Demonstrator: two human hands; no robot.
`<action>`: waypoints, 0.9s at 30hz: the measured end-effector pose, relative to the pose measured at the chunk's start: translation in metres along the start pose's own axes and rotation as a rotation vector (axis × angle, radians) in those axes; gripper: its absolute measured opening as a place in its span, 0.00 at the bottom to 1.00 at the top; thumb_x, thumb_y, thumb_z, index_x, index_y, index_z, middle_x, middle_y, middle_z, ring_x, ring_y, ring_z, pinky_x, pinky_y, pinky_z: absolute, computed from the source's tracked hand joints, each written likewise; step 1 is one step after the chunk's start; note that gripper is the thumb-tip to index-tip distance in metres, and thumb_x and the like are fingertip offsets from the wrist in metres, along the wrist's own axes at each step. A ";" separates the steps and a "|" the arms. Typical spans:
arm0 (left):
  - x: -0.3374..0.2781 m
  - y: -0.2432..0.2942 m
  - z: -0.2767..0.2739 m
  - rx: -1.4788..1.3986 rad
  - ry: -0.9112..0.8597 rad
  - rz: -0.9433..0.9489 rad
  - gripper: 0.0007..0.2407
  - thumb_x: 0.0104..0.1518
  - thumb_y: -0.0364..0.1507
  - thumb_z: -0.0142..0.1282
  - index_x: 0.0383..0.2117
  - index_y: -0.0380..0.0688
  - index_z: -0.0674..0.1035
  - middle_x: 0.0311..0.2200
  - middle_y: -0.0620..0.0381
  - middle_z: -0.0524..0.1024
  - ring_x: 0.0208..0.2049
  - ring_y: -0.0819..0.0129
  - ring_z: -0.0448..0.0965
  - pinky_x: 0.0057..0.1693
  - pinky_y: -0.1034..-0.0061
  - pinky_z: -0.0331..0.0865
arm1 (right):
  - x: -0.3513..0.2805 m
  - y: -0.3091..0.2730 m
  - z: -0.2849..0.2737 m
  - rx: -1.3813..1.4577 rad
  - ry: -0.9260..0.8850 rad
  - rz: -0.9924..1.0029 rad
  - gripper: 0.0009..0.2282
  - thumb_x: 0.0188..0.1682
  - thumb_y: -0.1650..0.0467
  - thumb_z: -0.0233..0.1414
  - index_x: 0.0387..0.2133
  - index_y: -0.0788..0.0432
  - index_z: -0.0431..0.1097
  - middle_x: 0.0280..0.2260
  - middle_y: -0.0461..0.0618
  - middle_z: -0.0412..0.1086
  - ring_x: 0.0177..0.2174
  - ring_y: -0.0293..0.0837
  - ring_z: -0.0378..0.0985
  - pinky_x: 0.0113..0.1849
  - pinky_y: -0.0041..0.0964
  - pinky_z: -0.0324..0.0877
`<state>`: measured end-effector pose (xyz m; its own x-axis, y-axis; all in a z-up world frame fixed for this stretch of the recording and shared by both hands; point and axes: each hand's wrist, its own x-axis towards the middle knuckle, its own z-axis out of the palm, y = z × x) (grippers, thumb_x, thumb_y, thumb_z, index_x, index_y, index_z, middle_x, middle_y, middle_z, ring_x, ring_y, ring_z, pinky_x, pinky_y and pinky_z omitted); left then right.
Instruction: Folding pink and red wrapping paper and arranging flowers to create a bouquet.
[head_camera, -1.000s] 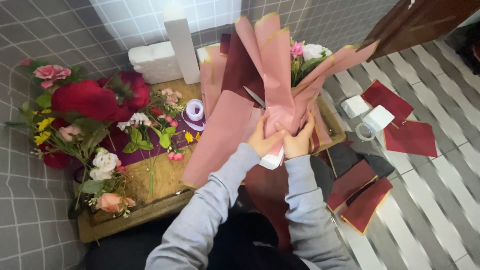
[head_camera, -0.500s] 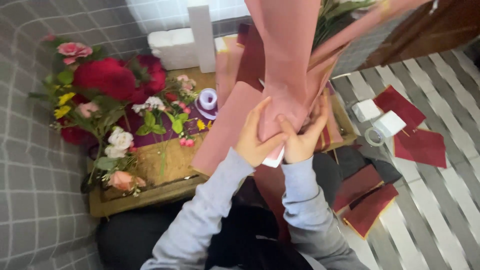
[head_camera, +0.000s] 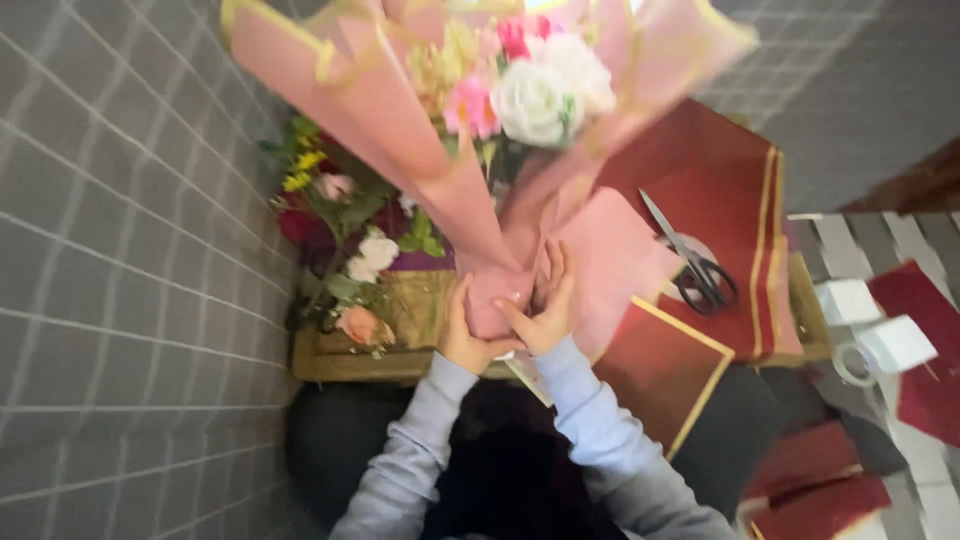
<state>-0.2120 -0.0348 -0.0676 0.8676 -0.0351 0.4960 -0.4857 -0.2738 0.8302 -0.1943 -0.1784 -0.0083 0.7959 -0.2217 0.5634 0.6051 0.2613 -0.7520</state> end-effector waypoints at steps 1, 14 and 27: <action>0.001 -0.009 0.000 0.006 0.008 0.008 0.59 0.21 0.47 0.83 0.67 0.40 0.61 0.63 0.37 0.61 0.65 0.44 0.62 0.69 0.54 0.56 | 0.002 0.006 -0.004 0.009 -0.007 -0.007 0.58 0.31 0.79 0.71 0.70 0.59 0.30 0.69 0.54 0.39 0.63 0.52 0.61 0.58 0.44 0.68; 0.056 0.038 -0.021 0.167 0.217 0.328 0.46 0.46 0.38 0.72 0.69 0.53 0.49 0.68 0.32 0.50 0.67 0.34 0.54 0.65 0.36 0.54 | 0.014 0.158 -0.095 -0.333 -0.217 -0.069 0.41 0.47 0.67 0.60 0.69 0.72 0.43 0.69 0.68 0.41 0.65 0.60 0.49 0.64 0.51 0.52; -0.036 0.114 0.021 0.338 -0.613 0.545 0.17 0.49 0.35 0.59 0.44 0.43 0.78 0.58 0.43 0.70 0.59 0.43 0.66 0.59 0.53 0.59 | 0.031 0.123 -0.079 -0.415 -0.134 0.251 0.54 0.36 0.68 0.67 0.70 0.65 0.30 0.64 0.66 0.56 0.57 0.54 0.66 0.54 0.43 0.68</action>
<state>-0.2967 -0.0853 0.0037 0.4765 -0.7257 0.4962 -0.8747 -0.3344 0.3509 -0.0967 -0.2276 -0.1109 0.9280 -0.0705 0.3659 0.3572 -0.1109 -0.9274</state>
